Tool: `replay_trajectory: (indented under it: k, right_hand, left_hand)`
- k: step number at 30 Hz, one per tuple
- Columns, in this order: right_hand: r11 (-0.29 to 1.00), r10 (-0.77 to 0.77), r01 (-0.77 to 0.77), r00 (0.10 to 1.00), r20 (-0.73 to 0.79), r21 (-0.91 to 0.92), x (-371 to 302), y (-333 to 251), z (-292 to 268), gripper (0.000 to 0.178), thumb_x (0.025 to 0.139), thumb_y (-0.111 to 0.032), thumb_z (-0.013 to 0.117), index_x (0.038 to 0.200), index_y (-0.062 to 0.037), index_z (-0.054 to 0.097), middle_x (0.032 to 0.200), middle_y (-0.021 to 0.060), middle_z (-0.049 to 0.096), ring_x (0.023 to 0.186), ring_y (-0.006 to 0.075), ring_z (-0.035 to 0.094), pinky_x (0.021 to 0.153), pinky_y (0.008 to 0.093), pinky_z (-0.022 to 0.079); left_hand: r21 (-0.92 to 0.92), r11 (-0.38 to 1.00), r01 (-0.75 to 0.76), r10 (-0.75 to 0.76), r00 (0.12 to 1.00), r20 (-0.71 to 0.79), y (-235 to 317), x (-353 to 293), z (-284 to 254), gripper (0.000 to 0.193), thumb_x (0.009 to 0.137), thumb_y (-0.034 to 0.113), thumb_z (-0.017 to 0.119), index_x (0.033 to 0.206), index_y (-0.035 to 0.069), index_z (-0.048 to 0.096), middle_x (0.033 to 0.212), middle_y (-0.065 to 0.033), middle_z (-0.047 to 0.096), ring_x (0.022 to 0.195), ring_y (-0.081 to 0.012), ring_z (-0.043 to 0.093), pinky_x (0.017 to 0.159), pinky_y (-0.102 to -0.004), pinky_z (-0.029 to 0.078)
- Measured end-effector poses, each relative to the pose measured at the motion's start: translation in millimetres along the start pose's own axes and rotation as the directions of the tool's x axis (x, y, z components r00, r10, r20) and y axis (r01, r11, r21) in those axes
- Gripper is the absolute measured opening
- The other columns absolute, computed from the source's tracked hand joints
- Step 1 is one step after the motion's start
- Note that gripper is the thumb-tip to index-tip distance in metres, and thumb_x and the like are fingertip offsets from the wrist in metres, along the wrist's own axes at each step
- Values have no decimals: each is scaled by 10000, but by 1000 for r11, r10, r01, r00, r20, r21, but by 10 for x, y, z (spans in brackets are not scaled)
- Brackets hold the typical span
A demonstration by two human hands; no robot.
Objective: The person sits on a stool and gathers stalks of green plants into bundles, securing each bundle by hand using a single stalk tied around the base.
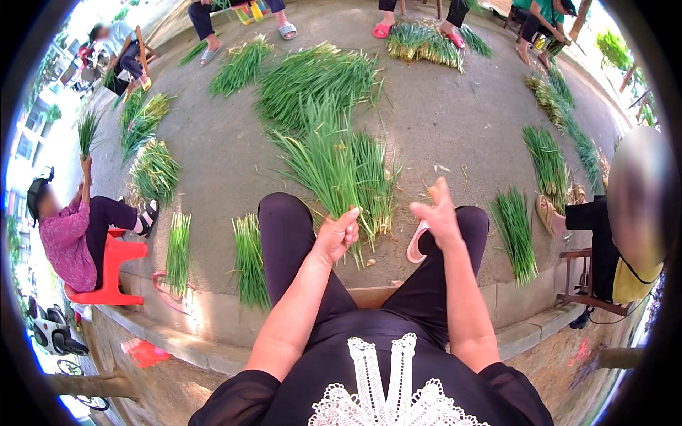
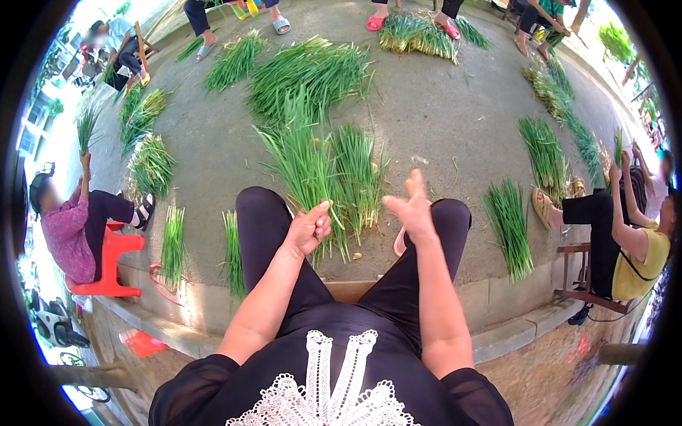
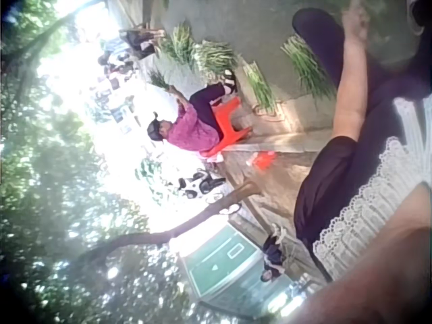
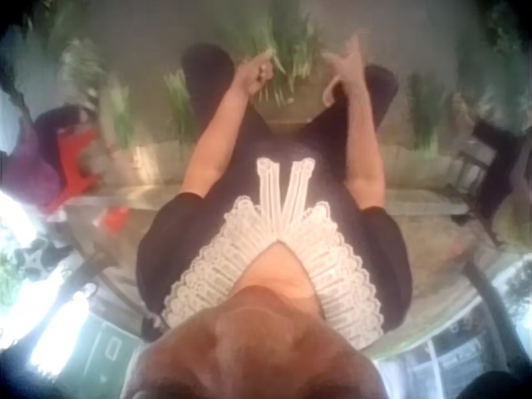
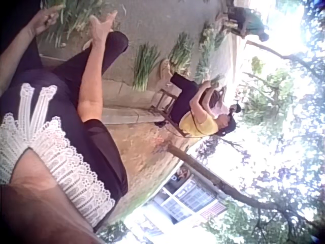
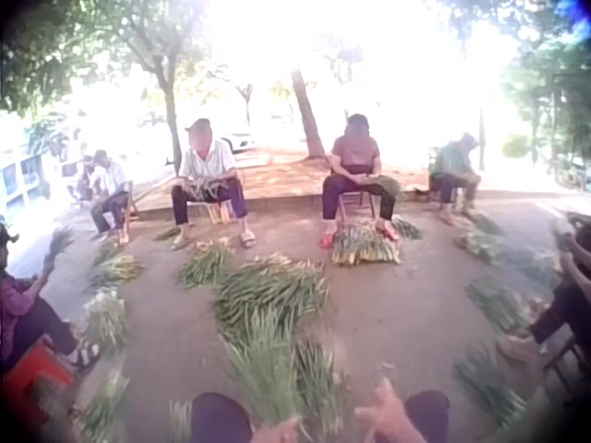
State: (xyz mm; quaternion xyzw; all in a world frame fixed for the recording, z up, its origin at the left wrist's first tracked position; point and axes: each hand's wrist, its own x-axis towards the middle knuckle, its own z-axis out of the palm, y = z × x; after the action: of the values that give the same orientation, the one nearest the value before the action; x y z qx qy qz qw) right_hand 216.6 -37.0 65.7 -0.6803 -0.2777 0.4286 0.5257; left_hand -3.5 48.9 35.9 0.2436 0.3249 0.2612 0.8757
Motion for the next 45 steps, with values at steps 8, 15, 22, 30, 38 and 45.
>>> replay_trajectory:
  k: [8,15,22,30,38,45]
  right_hand:
    - [961,220,-257,935,278,104,-211,227,574,524,862,-371,542,1215,7,460,877,53,594,690,115,556,634,262,476]
    - [932,212,-283,933,290,228,-106,388,548,321,861,-360,545,862,-40,583,773,33,587,669,122,561,632,283,476]
    - [499,114,9,991,-76,867,51,151,153,121,907,-207,467,911,-89,495,784,29,549,626,151,541,532,288,476]
    - [538,226,-178,972,63,824,-53,-23,251,192,894,-292,500,962,-113,478,697,-1,536,521,79,470,361,181,310]
    - [824,169,-252,964,205,507,-110,-120,590,150,818,-222,634,854,-95,562,608,-45,495,419,22,409,333,174,270]
    - [937,210,-239,968,136,254,-31,-135,737,223,821,-260,622,749,-65,541,559,-35,466,403,30,381,332,190,263]
  left_hand:
    - [204,971,123,-129,991,18,-109,-11,77,126,830,176,604,869,105,507,530,54,409,415,-47,369,382,-199,277]
    - [365,920,145,-155,988,0,-218,13,70,199,863,255,569,889,59,552,515,50,397,403,-47,344,372,-200,266]
    - [261,956,136,-131,991,-34,-124,14,2,372,901,365,476,1060,28,493,535,54,354,410,-41,303,381,-203,254]
    - [188,976,112,-115,993,9,-104,6,42,355,911,338,451,1086,31,483,521,49,355,401,-44,298,371,-196,254]
    - [239,961,136,-138,990,-9,-108,-15,88,254,896,266,494,1016,46,536,503,45,380,394,-41,297,361,-200,233]
    - [367,922,120,-128,992,-3,-151,-2,65,236,890,257,511,983,46,565,495,42,380,383,-49,281,356,-217,221]
